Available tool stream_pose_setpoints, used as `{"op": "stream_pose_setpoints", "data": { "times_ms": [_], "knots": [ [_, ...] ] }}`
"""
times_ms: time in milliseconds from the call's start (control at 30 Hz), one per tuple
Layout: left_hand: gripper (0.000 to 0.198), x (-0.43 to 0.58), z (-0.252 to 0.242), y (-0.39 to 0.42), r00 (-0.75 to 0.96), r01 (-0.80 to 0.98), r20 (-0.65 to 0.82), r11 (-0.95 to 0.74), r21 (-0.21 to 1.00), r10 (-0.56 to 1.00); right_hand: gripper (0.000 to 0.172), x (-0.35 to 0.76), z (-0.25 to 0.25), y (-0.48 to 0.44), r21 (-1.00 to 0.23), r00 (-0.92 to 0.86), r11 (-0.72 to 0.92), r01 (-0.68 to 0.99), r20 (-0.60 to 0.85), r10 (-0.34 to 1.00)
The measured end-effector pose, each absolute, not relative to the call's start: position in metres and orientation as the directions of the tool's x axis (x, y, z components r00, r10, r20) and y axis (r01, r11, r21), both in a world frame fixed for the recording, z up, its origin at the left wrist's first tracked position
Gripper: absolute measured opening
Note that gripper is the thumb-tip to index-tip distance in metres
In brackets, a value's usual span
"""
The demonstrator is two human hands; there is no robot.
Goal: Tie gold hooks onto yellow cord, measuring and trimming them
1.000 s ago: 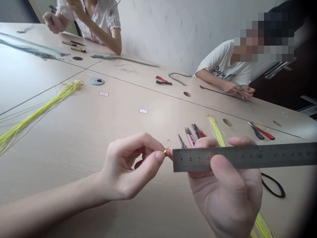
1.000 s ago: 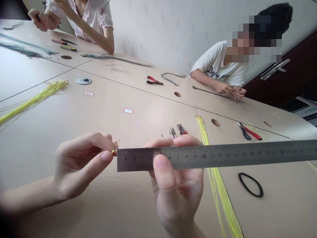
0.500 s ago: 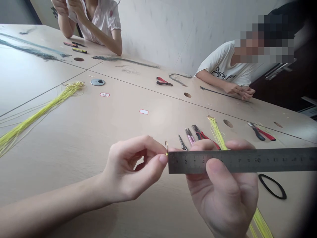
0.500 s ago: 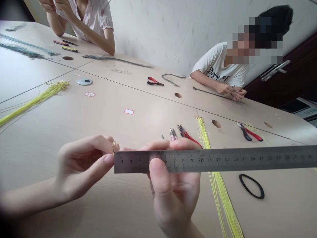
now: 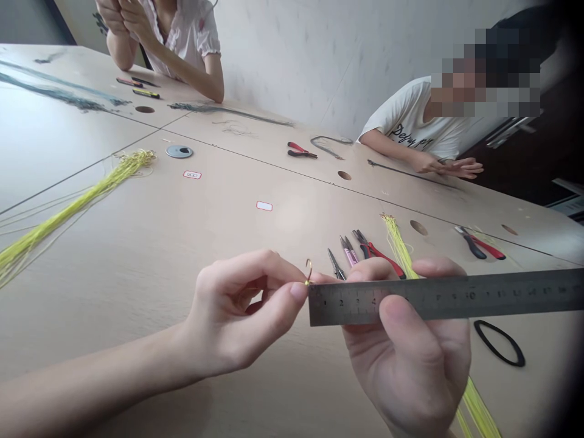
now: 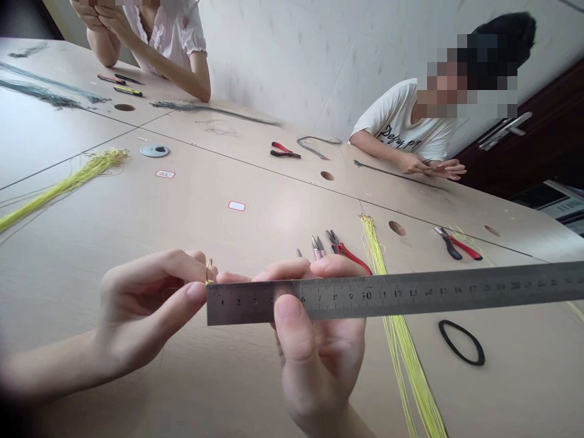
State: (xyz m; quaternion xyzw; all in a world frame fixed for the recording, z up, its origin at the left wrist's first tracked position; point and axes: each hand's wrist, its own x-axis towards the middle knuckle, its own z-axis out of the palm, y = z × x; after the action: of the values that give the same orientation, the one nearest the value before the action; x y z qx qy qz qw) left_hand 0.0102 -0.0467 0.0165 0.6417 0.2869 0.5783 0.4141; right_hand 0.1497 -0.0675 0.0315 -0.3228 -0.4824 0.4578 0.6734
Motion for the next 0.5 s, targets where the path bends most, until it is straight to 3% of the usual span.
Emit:
{"op": "stream_pose_setpoints", "data": {
  "times_ms": [267,500],
  "knots": [
    [0.016,0.0103,0.0177,-0.048,0.167,-0.126,0.499,-0.484,0.866,0.85,0.022,0.1488,0.033,-0.0677,-0.859,0.131,0.386,-0.336,0.363,0.923],
    [0.021,0.0122,0.0176,-0.0463,0.151,-0.149,0.503,-0.483,0.863,0.851,0.023,0.1503,0.0326,-0.0671,-0.872,0.109,0.413,-0.263,0.398,0.911]
  ]
}}
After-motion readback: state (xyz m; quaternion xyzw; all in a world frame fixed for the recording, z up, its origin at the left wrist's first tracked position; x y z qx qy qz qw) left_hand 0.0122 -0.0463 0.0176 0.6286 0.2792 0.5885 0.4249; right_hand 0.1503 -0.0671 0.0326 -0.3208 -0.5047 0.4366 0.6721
